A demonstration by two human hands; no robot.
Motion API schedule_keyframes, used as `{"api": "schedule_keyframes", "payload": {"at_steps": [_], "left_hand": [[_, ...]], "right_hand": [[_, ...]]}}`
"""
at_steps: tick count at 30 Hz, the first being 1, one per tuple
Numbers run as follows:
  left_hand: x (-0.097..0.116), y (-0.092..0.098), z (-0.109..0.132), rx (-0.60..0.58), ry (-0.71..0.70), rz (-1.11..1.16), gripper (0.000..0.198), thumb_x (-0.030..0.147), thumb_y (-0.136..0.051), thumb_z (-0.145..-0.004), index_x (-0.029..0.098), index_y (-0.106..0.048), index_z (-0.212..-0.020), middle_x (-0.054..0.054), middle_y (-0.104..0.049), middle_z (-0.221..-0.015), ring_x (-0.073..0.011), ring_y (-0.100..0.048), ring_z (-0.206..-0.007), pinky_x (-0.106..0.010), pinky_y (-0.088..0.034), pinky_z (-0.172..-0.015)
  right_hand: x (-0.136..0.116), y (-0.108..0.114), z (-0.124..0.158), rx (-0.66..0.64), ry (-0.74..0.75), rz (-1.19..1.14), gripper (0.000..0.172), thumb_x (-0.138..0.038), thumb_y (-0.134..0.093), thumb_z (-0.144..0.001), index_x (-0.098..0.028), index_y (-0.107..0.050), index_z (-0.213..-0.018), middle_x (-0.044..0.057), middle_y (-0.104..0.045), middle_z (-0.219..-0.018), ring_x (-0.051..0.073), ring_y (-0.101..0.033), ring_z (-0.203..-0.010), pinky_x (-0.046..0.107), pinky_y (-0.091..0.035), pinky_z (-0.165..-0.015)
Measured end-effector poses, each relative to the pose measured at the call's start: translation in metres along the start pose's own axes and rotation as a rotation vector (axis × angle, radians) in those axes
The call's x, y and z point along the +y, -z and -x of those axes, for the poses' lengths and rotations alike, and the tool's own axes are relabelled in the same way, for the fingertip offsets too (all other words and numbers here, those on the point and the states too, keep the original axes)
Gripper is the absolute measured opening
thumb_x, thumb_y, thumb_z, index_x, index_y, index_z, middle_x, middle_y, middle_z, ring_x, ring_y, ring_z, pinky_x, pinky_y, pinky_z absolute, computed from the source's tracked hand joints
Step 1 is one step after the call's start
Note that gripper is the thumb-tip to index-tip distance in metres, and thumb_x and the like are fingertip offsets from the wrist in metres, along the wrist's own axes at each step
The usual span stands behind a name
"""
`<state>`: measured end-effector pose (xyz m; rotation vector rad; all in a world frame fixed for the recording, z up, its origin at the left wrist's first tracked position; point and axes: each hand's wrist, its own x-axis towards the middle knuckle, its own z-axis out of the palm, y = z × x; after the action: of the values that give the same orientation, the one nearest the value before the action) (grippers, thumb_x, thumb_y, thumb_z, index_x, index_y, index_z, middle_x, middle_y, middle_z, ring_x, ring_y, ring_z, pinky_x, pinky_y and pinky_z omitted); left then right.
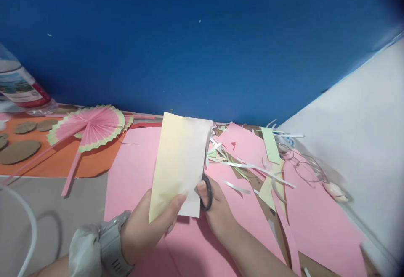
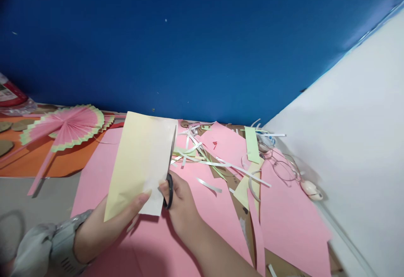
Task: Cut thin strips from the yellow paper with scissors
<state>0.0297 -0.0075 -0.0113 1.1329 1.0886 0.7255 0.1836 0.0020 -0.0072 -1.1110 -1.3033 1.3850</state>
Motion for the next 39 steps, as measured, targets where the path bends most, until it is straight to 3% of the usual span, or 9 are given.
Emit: {"api": "schedule_keyframes", "payload": {"at_steps": [8, 16, 23, 28, 39], "left_hand": [[0.0026, 0.0005, 0.0013, 0.003, 0.003, -0.026, 0.040, 0.054, -0.049, -0.088, 0.019, -0.054, -0.071, 0.007, -0.040, -0.045, -0.0094, -0.039, -0.042, -0.022, -0.037, -0.043], [0.0019, 0.0006, 0.0007, 0.007, -0.010, -0.055, 0.039, 0.051, -0.049, -0.089, 0.020, -0.052, -0.067, 0.006, -0.040, -0.045, -0.0100, -0.041, -0.042, -0.022, -0.038, -0.044], [0.0030, 0.0000, 0.0011, 0.010, -0.004, -0.042, 0.040, 0.052, -0.049, -0.088, 0.020, -0.052, -0.064, 0.006, -0.039, -0.043, -0.0100, -0.039, -0.040, -0.022, -0.036, -0.043], [0.0030, -0.0035, 0.0024, 0.080, -0.018, -0.003, 0.040, 0.053, -0.053, -0.086, 0.020, -0.052, -0.064, 0.007, -0.038, -0.042, -0.0099, -0.037, -0.039, -0.022, -0.032, -0.040], [0.0047, -0.0040, 0.0045, 0.066, -0.009, 0.001, 0.039, 0.052, -0.052, -0.086, 0.021, -0.051, -0.063, 0.006, -0.035, -0.040, -0.0105, -0.035, -0.038, -0.024, -0.029, -0.039]], "right_hand": [[-0.0004, -0.0004, 0.0004, -0.007, -0.007, -0.033, 0.046, -0.057, -0.045, -0.092, -0.018, -0.066, -0.104, 0.006, -0.069, -0.088, 0.020, -0.060, -0.076, 0.029, -0.049, -0.070], [0.0006, 0.0002, -0.0007, 0.008, -0.012, -0.002, 0.049, -0.059, -0.045, -0.091, -0.016, -0.067, -0.099, 0.006, -0.067, -0.082, 0.020, -0.059, -0.073, 0.029, -0.046, -0.065], [0.0021, 0.0005, 0.0001, 0.006, -0.023, -0.009, 0.046, -0.058, -0.045, -0.092, -0.017, -0.067, -0.098, 0.005, -0.067, -0.083, 0.019, -0.059, -0.073, 0.028, -0.045, -0.065], [0.0020, 0.0003, 0.0000, -0.007, -0.018, -0.018, 0.050, -0.059, -0.044, -0.091, -0.016, -0.067, -0.100, 0.006, -0.067, -0.083, 0.020, -0.058, -0.075, 0.028, -0.045, -0.065], [0.0004, -0.0010, 0.0006, 0.000, -0.035, -0.017, 0.049, -0.058, -0.045, -0.092, -0.015, -0.067, -0.097, 0.007, -0.067, -0.083, 0.021, -0.057, -0.076, 0.029, -0.046, -0.066]]}}
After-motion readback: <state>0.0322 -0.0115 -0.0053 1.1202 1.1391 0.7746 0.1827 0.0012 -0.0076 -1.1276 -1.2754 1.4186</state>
